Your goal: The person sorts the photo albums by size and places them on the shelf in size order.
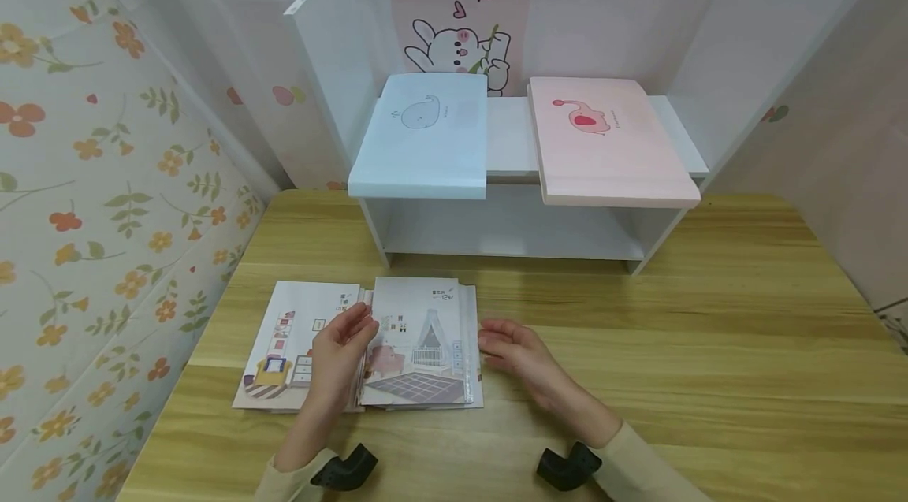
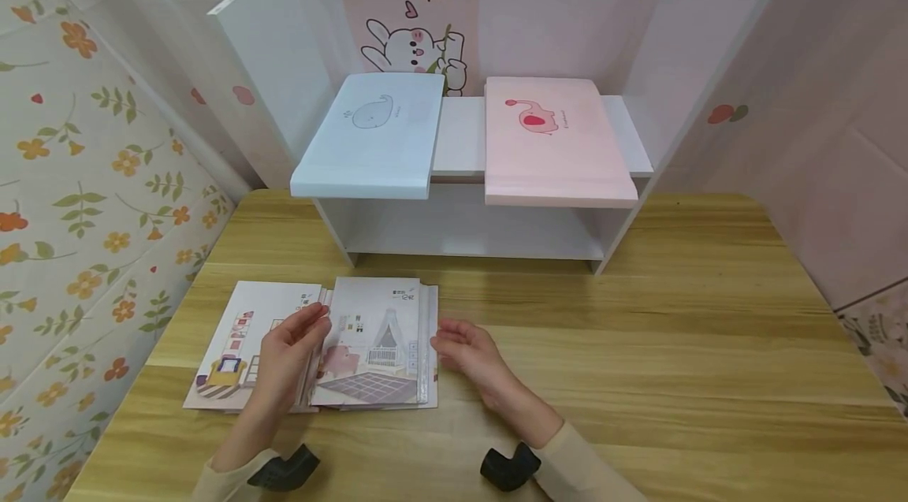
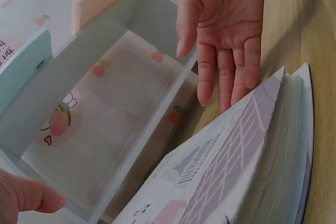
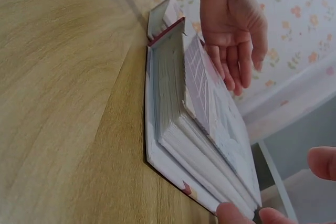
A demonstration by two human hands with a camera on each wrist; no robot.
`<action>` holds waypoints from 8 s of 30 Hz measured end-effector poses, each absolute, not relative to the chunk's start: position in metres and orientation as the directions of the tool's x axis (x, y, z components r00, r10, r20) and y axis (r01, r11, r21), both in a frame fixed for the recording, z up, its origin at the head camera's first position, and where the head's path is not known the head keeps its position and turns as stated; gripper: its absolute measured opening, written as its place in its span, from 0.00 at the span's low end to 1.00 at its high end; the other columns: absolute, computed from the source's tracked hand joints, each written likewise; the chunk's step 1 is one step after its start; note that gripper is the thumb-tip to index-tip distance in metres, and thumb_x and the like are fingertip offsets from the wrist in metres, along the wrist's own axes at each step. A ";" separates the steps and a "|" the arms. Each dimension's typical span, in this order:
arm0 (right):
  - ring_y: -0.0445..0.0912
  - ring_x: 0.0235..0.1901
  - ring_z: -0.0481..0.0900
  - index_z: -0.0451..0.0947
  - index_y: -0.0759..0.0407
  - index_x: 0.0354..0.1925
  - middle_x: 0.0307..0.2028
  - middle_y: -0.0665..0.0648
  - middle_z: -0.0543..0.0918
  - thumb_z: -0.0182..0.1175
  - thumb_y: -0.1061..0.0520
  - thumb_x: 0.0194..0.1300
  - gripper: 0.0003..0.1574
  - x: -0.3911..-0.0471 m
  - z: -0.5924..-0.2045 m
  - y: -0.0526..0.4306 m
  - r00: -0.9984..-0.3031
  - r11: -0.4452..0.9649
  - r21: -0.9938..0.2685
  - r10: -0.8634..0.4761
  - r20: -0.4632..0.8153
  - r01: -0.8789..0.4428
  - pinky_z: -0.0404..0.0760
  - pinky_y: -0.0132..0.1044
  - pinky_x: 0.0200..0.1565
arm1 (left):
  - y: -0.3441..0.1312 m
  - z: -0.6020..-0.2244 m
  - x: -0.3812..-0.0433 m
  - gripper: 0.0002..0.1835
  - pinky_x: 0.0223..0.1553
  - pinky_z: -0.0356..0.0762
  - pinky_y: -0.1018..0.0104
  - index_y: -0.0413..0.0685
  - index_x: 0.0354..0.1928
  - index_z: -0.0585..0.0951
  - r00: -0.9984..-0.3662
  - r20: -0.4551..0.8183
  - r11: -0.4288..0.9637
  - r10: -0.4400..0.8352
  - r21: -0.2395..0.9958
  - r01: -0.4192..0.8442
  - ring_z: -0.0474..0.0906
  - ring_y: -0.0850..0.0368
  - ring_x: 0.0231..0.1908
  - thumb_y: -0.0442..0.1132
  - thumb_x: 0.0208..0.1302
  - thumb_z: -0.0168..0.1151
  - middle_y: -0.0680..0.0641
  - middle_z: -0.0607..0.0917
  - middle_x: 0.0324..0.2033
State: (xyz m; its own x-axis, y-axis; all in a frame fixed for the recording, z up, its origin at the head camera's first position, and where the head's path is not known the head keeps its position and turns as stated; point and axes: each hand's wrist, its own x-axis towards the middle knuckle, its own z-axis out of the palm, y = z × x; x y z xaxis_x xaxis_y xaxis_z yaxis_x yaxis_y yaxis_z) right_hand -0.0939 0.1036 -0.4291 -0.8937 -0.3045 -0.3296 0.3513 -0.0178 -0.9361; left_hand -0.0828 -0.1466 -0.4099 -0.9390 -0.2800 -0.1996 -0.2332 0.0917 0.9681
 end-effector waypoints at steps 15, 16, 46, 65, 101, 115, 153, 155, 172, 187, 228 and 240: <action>0.52 0.52 0.74 0.60 0.78 0.61 0.56 0.71 0.71 0.54 0.59 0.66 0.32 -0.100 -0.434 0.105 -0.867 -0.036 -0.904 -0.302 -0.396 0.426 0.78 0.46 0.48 | -0.153 -0.420 -0.079 0.22 0.32 0.72 0.78 0.30 0.60 0.70 -0.931 -0.304 0.232 -0.201 0.909 -0.347 0.72 0.54 0.43 0.34 0.66 0.54 0.32 0.75 0.53; 0.52 0.51 0.75 0.60 0.78 0.61 0.55 0.70 0.72 0.53 0.59 0.66 0.32 -0.101 -0.435 0.105 -0.862 -0.050 -0.898 -0.306 -0.404 0.438 0.79 0.46 0.47 | -0.154 -0.420 -0.078 0.22 0.32 0.73 0.78 0.29 0.60 0.70 -0.931 -0.309 0.229 -0.193 0.909 -0.349 0.72 0.53 0.43 0.34 0.66 0.53 0.32 0.75 0.54; 0.47 0.44 0.77 0.66 0.74 0.57 0.43 0.57 0.80 0.51 0.56 0.68 0.26 -0.111 -0.430 0.112 -0.782 -0.157 -0.792 -0.355 -0.512 0.590 0.77 0.44 0.42 | -0.152 -0.428 -0.082 0.19 0.32 0.74 0.73 0.30 0.57 0.73 -0.945 -0.303 0.251 -0.125 0.911 -0.326 0.75 0.58 0.35 0.27 0.64 0.52 0.35 0.82 0.44; 0.49 0.46 0.77 0.66 0.72 0.56 0.44 0.59 0.79 0.50 0.56 0.68 0.24 -0.115 -0.427 0.116 -0.750 -0.138 -0.773 -0.396 -0.530 0.619 0.76 0.50 0.46 | -0.155 -0.427 -0.081 0.19 0.32 0.74 0.72 0.29 0.58 0.71 -0.951 -0.294 0.239 -0.095 0.921 -0.309 0.76 0.58 0.35 0.27 0.65 0.51 0.33 0.81 0.45; 0.53 0.46 0.78 0.59 0.74 0.63 0.48 0.67 0.69 0.62 0.73 0.53 0.40 -0.073 -0.415 0.097 -0.948 -0.035 -0.969 -0.219 -0.232 0.245 0.81 0.37 0.39 | -0.152 -0.419 -0.070 0.27 0.40 0.74 0.71 0.37 0.65 0.65 -0.937 -0.346 0.030 0.046 0.938 -0.344 0.73 0.55 0.45 0.27 0.63 0.54 0.37 0.75 0.52; 0.48 0.45 0.77 0.62 0.69 0.64 0.51 0.65 0.70 0.61 0.75 0.52 0.40 -0.073 -0.395 0.116 -0.957 -0.136 -0.953 -0.148 -0.251 0.271 0.79 0.32 0.42 | -0.143 -0.408 -0.070 0.34 0.52 0.71 0.69 0.41 0.70 0.57 -0.937 -0.253 -0.158 0.242 0.942 -0.295 0.66 0.51 0.56 0.28 0.61 0.54 0.39 0.61 0.65; 0.41 0.42 0.75 0.64 0.74 0.61 0.54 0.70 0.72 0.59 0.72 0.57 0.33 -0.149 -0.397 0.116 -0.978 -0.140 -0.968 -0.039 -0.205 0.209 0.77 0.27 0.41 | -0.117 -0.406 -0.128 0.28 0.49 0.69 0.68 0.33 0.66 0.61 -0.987 -0.156 -0.424 0.045 0.891 -0.160 0.67 0.59 0.52 0.26 0.63 0.48 0.46 0.67 0.60; 0.40 0.41 0.76 0.64 0.74 0.61 0.54 0.69 0.73 0.59 0.72 0.57 0.32 -0.152 -0.398 0.114 -0.977 -0.144 -0.967 -0.029 -0.210 0.212 0.77 0.27 0.40 | -0.117 -0.406 -0.129 0.27 0.48 0.69 0.69 0.32 0.66 0.61 -0.988 -0.152 -0.448 0.035 0.881 -0.152 0.68 0.59 0.51 0.26 0.63 0.48 0.47 0.68 0.58; 0.40 0.39 0.77 0.67 0.73 0.60 0.50 0.65 0.76 0.60 0.69 0.59 0.30 -0.164 -0.410 0.107 -0.973 -0.150 -0.962 -0.016 -0.230 0.230 0.78 0.28 0.41 | -0.127 -0.422 -0.133 0.35 0.53 0.68 0.73 0.28 0.69 0.52 -0.989 0.015 -0.512 0.144 0.857 -0.062 0.65 0.59 0.57 0.21 0.57 0.45 0.41 0.56 0.67; 0.45 0.44 0.78 0.55 0.73 0.67 0.59 0.72 0.68 0.60 0.72 0.55 0.43 -0.156 -0.423 0.119 -0.960 -0.089 -0.980 -0.231 -0.156 0.181 0.79 0.30 0.40 | -0.123 -0.431 -0.133 0.26 0.48 0.74 0.73 0.27 0.61 0.66 -0.997 -0.062 -0.455 -0.037 0.890 -0.038 0.74 0.61 0.50 0.17 0.58 0.51 0.44 0.73 0.56; 0.52 0.28 0.80 0.82 0.73 0.39 0.30 0.65 0.82 0.68 0.68 0.51 0.15 -0.186 -0.416 0.096 -0.975 0.546 -0.819 0.019 0.223 -0.177 0.79 0.37 0.29 | -0.100 -0.412 -0.174 0.10 0.31 0.69 0.78 0.30 0.33 0.81 -0.827 0.250 0.306 -0.504 0.947 0.099 0.80 0.47 0.32 0.32 0.53 0.67 0.36 0.84 0.30; 0.53 0.28 0.81 0.83 0.72 0.38 0.30 0.64 0.83 0.68 0.68 0.48 0.14 -0.175 -0.421 0.099 -0.976 0.521 -0.839 0.046 0.215 -0.160 0.81 0.38 0.32 | -0.109 -0.416 -0.167 0.10 0.32 0.72 0.81 0.31 0.37 0.82 -0.865 0.258 0.310 -0.431 0.942 0.127 0.82 0.44 0.34 0.32 0.55 0.66 0.36 0.85 0.33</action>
